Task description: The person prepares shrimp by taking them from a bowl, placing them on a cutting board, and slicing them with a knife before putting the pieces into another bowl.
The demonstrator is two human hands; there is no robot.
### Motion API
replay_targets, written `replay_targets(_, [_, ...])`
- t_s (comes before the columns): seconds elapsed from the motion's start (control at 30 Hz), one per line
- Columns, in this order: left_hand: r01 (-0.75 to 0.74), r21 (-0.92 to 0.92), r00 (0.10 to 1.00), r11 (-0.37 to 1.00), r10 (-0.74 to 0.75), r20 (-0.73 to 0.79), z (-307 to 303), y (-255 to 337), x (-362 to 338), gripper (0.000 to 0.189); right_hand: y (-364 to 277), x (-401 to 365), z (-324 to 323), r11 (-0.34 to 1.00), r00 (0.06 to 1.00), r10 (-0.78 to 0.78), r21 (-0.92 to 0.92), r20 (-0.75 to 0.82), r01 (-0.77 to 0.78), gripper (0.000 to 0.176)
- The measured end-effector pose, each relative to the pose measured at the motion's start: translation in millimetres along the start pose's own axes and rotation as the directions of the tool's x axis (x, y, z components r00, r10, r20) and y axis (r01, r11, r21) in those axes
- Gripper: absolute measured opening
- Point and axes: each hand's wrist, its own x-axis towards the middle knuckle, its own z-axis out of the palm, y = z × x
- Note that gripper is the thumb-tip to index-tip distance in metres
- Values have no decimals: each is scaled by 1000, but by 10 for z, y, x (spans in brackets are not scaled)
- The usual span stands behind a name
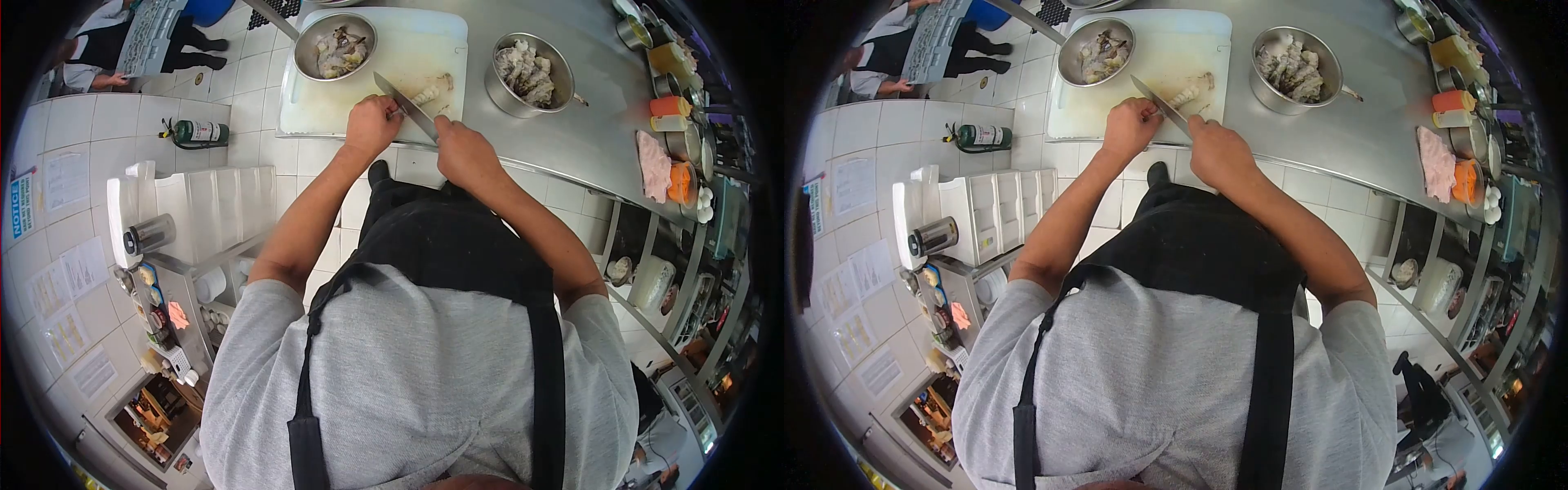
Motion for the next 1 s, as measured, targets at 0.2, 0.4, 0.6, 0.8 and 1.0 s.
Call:
replay_targets(0.2, [-3,32,1000,999,3,-1,-89,184,-4,22,120,9,-38,1000,994,12,2,-109,-11,20])
replay_targets(0.4, [-171,138,985,976,172,4,164,220,251,34,317,90,-25,990,986,126,-50,-107,-132,21])
replay_targets(0.6, [-132,76,991,988,131,27,147,287,322,30,360,75,-78,985,982,174,5,-76,-174,24])
replay_targets(0.8, [0,19,1000,1000,0,19,34,176,476,31,379,-60,-160,970,942,218,164,-255,-180,21])
replay_targets(1.0, [-28,-264,997,964,8,-75,-533,676,933,37,551,-63,47,964,958,222,185,-181,-189,23])
